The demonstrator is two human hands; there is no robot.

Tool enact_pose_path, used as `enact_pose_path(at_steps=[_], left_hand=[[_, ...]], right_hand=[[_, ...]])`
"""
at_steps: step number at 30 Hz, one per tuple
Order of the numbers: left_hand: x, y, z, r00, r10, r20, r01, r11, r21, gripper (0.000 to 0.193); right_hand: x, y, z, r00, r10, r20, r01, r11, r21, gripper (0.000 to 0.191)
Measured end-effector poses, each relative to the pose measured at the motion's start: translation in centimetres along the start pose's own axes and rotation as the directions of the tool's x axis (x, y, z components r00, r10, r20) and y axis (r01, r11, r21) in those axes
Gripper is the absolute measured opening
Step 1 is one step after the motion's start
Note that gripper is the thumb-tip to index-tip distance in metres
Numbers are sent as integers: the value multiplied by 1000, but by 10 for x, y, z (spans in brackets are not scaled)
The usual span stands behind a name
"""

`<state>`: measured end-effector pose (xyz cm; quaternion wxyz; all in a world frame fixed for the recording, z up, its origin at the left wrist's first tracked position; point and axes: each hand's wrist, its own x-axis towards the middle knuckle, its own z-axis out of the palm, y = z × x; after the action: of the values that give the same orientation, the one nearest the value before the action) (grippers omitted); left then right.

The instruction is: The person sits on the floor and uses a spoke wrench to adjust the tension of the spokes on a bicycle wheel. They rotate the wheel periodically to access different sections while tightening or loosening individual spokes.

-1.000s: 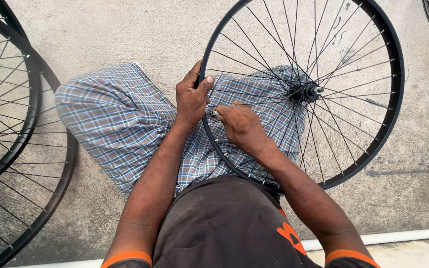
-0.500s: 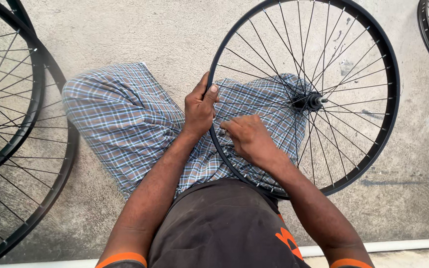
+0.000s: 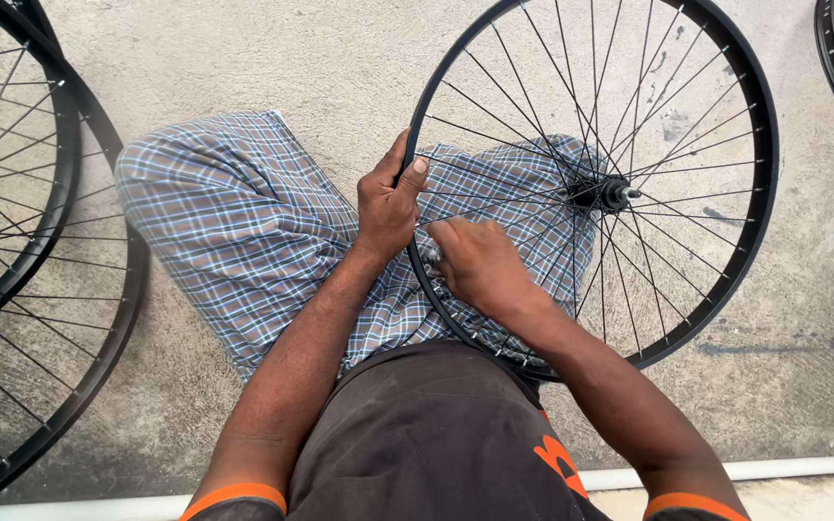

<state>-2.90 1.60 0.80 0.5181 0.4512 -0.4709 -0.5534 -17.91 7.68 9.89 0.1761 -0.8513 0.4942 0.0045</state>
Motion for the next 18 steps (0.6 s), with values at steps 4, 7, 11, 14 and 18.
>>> enact_pose_path(at_steps=[4, 7, 11, 14, 18], left_hand=[[0, 1, -1, 988, 154, -11, -153, 987, 53, 48], [-2, 3, -1, 994, 105, -10, -104, 991, 88, 50], [-1, 8, 1, 991, 136, -1, -135, 987, 89, 50], [-1, 10, 0, 991, 137, 3, -137, 986, 92, 50], [-2, 9, 0, 991, 136, -9, -135, 988, 78, 50]], right_hand=[[12, -5, 3, 967, 159, 201, -138, 984, -116, 12], [6, 5, -4, 998, 12, 63, -18, 996, 91, 28], [-8, 14, -8, 995, -76, -68, 91, 957, 276, 33], [-16, 16, -6, 922, -254, -292, 316, 930, 189, 18], [-16, 22, -2, 889, -339, -307, 401, 900, 167, 19]])
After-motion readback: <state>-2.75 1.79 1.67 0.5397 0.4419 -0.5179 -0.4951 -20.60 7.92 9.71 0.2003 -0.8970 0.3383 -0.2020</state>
